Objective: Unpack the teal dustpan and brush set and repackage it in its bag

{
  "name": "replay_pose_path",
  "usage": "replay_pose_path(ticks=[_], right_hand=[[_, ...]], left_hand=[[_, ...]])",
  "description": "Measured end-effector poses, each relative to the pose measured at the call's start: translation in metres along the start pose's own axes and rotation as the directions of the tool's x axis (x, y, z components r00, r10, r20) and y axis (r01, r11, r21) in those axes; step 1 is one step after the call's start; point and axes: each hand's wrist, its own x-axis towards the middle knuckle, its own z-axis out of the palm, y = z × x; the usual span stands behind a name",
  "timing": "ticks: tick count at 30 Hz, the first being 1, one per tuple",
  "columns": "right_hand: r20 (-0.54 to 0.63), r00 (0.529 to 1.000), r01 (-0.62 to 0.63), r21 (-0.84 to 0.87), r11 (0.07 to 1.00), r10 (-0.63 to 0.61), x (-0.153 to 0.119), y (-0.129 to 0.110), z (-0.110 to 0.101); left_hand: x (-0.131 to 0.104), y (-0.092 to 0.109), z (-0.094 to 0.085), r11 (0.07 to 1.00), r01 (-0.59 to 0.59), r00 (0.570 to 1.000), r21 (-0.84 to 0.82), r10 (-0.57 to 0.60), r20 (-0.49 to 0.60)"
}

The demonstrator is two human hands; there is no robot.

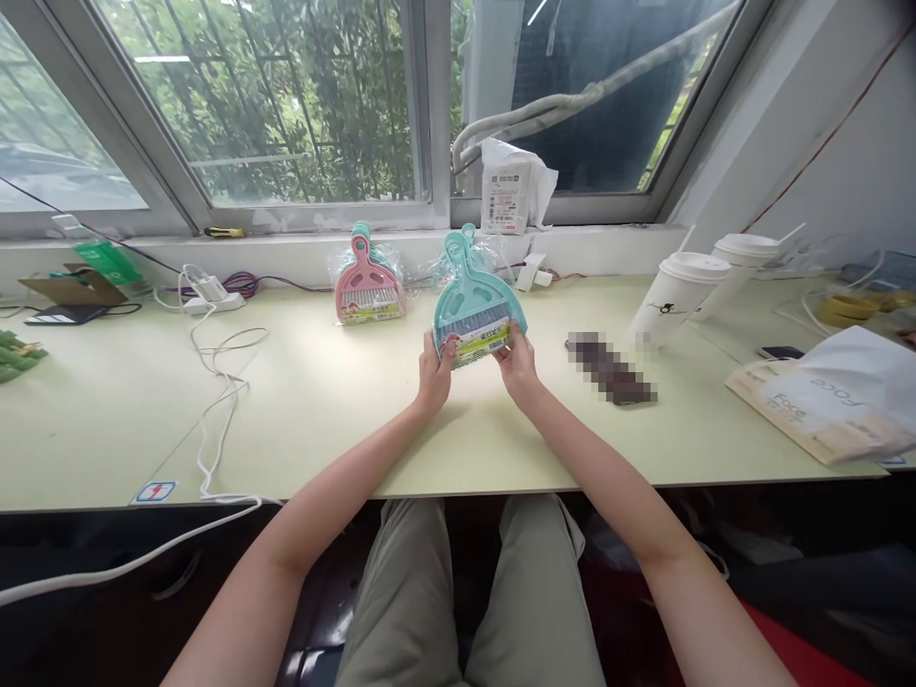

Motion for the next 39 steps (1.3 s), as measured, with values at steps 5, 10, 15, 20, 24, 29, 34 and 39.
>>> replay_pose_path(ticks=[5,10,15,20,24,29,34,39], right_hand=[[0.280,0.960,0.016,-0.020,1.000,-0.010,-0.012,-0.006,0.008],[0.330,0.944,0.044,-0.056,0.997,-0.023,-0.017,-0.006,0.009],[0.247,0.969,0.026,-0.039,0.999,-0.015,-0.015,-0.002,0.008],[0.145,0.983,0.116,-0.018,0.993,-0.112,-0.009,-0.014,0.005],[0.082,0.978,0.198,-0.048,0.979,-0.194,-0.005,-0.029,-0.001],[0.121,0.985,0.135,-0.076,0.988,-0.125,-0.012,-0.022,0.004],[0.124,0.986,0.118,-0.047,0.992,-0.112,-0.016,-0.010,0.006],[0.107,0.985,0.140,-0.031,0.990,-0.136,-0.010,-0.018,0.003]], left_hand=[[0.005,0.003,-0.007,1.000,0.007,0.991,-0.004,-0.007,-0.137],[0.008,0.000,-0.010,1.000,0.020,0.985,0.000,-0.020,-0.173],[0.008,-0.004,-0.007,0.999,0.026,0.991,-0.032,-0.030,-0.132],[0.014,0.000,-0.013,0.975,0.150,0.964,-0.165,-0.107,0.244],[0.019,0.009,-0.018,0.882,0.426,0.740,-0.200,-0.213,0.637],[0.027,0.009,-0.021,0.836,0.412,0.849,-0.361,-0.210,0.485],[0.021,0.010,-0.020,0.817,0.475,0.832,-0.326,-0.297,0.469],[0.017,0.016,-0.017,0.765,0.565,0.704,-0.308,-0.253,0.663]])
